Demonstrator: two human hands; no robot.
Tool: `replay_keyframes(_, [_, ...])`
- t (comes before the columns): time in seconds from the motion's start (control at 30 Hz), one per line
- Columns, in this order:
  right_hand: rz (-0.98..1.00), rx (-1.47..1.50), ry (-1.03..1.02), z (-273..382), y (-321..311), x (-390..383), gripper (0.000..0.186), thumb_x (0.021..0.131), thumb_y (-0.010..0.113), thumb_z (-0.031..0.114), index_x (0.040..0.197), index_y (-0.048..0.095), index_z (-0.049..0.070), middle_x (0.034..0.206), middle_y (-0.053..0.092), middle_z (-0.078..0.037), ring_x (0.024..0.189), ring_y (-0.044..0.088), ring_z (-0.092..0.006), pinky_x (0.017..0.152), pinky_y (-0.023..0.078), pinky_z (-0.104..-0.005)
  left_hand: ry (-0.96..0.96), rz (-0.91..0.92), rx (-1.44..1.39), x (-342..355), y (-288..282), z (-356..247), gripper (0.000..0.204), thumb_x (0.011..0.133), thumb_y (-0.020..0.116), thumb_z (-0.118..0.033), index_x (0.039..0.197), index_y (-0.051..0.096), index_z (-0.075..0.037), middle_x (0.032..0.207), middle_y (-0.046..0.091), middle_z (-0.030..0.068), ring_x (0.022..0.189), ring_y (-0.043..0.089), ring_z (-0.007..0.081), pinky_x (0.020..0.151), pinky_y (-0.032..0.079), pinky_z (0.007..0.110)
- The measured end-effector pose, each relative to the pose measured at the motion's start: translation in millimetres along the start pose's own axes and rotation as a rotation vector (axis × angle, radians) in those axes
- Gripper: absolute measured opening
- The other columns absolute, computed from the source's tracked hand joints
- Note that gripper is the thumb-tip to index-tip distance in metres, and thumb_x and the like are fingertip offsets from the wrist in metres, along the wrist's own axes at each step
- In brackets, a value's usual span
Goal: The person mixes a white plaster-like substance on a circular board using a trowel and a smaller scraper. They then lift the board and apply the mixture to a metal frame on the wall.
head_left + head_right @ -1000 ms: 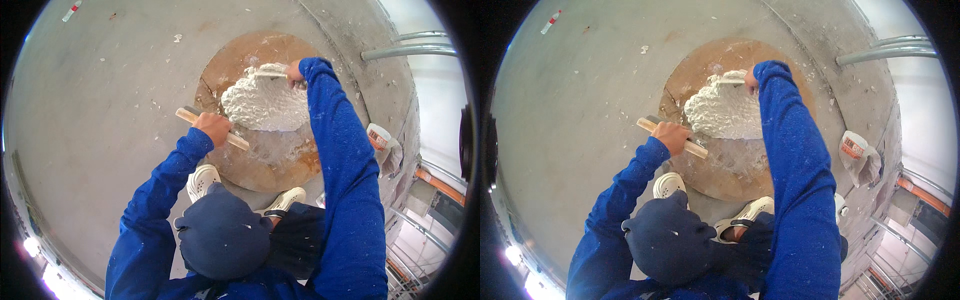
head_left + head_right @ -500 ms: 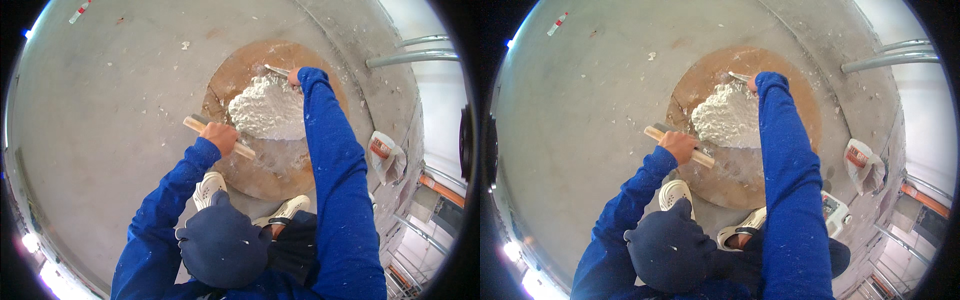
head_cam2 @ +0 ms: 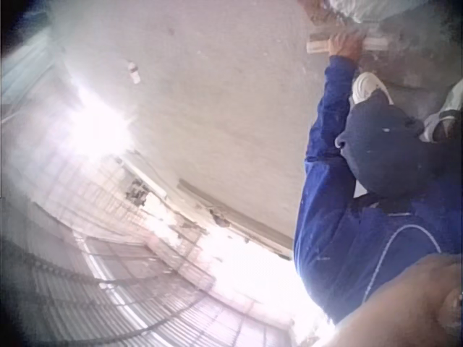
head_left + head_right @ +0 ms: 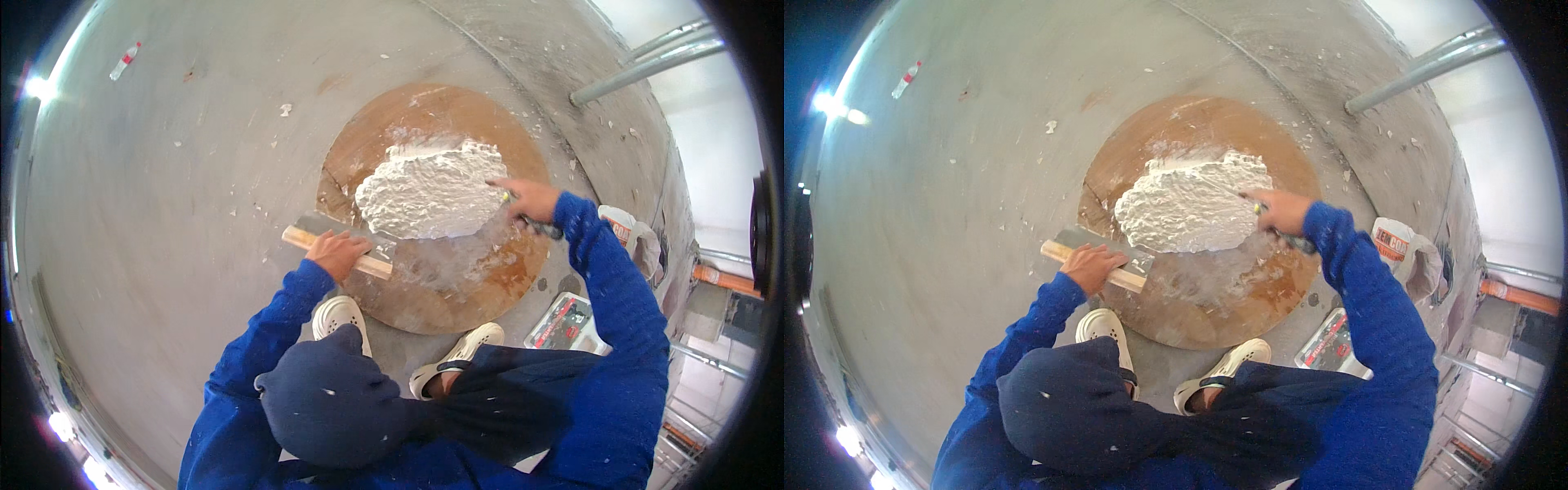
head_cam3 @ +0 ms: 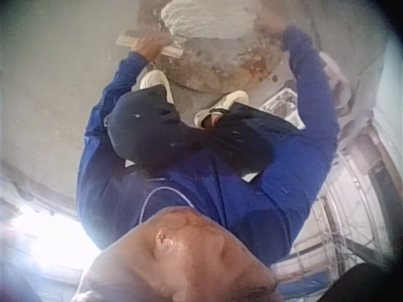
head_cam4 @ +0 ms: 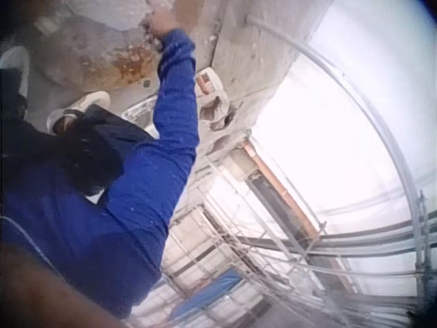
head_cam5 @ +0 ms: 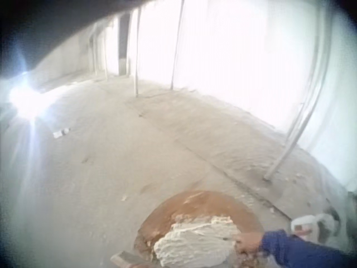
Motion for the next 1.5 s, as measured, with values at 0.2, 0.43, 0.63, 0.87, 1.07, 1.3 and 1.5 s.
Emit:
replay_keyframes(0.2, [0.096, 0.881, -0.087, -63, 37, -20, 0.043, 0.079, 0.047, 0.007, 0.121, 0.039, 0.011, 0.061, 0.048, -0.005, 0.044, 0.047, -0.0144, 0.039, 0.040, -0.0273, -0.243, -0.235, -0.568, -4, -60, -17, 0.038, 0.074, 0.055, -0.003, 0.112, 0.057, -0.008, 0.098, 0.064, 0.0138, 0.088, 0.062, 0.0297, 0.076, 0.048, 0.037])
replay_keyframes(0.43, [0.177, 1.152, -0.227, -41, 69, 4, 0.014, 0.083, 0.047, 0.008, 0.096, 0.041, 0.011, 0.060, 0.047, -0.006, 0.043, 0.045, -0.0144, 0.039, 0.040, -0.0284, -0.174, -0.212, -0.717, 72, -93, -108, 0.038, 0.078, 0.059, -0.015, 0.114, 0.052, -0.002, 0.084, 0.062, 0.0227, 0.080, 0.062, 0.0360, 0.069, 0.047, 0.039])
replay_keyframes(0.63, [0.191, 1.214, -0.298, -20, 85, -13, 0.030, 0.078, 0.042, 0.001, 0.105, 0.042, 0.015, 0.059, 0.042, -0.004, 0.044, 0.044, -0.0154, 0.039, 0.037, -0.0281, -0.052, -0.333, -0.618, 108, -99, -140, 0.042, 0.082, 0.055, -0.016, 0.121, 0.045, -0.004, 0.089, 0.061, 0.0218, 0.080, 0.060, 0.0385, 0.069, 0.047, 0.044])
replay_keyframes(0.87, [0.200, 1.182, -0.216, -39, 96, -31, 0.046, 0.078, 0.048, 0.001, 0.120, 0.038, 0.017, 0.060, 0.042, -0.004, 0.046, 0.043, -0.0148, 0.039, 0.037, -0.0294, -0.178, -0.379, -0.567, 129, -109, -108, 0.035, 0.084, 0.054, -0.020, 0.116, 0.049, -0.006, 0.099, 0.059, 0.0200, 0.080, 0.059, 0.0381, 0.069, 0.047, 0.045])
replay_keyframes(1.07, [-0.218, 0.503, -0.143, -112, -6, -69, 0.057, 0.071, 0.056, 0.008, 0.126, 0.044, 0.010, 0.082, 0.059, -0.006, 0.059, 0.055, -0.0111, 0.045, 0.045, -0.0252, 0.167, -0.490, -0.408, 95, -98, -114, 0.046, 0.067, 0.063, 0.001, 0.111, 0.058, -0.012, 0.102, 0.056, 0.0095, 0.094, 0.054, 0.0294, 0.079, 0.043, 0.039])
replay_keyframes(1.3, [-0.203, -0.250, -0.179, -31, -10, -117, 0.052, 0.072, 0.055, 0.009, 0.124, 0.049, 0.011, 0.066, 0.056, -0.007, 0.046, 0.052, -0.0119, 0.046, 0.045, -0.0249, 0.325, -0.423, -0.051, 74, -66, -113, 0.041, 0.062, 0.063, 0.000, 0.098, 0.060, -0.019, 0.092, 0.053, 0.0002, 0.089, 0.051, 0.0208, 0.078, 0.039, 0.034])
replay_keyframes(1.5, [-0.131, -0.211, -0.092, -28, -7, -130, 0.052, 0.072, 0.057, 0.010, 0.124, 0.050, 0.013, 0.068, 0.058, -0.007, 0.049, 0.054, -0.0116, 0.046, 0.046, -0.0257, 0.405, -0.426, 0.015, 68, -72, -123, 0.035, 0.064, 0.063, -0.005, 0.095, 0.057, -0.019, 0.092, 0.054, -0.0009, 0.088, 0.051, 0.0199, 0.079, 0.038, 0.034])
Point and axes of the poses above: each hand's wrist, its own x-axis towards the middle knuckle, its own y-axis out of the palm, z = x × y, the point moved 8 cm from there along x, towards the middle knuckle
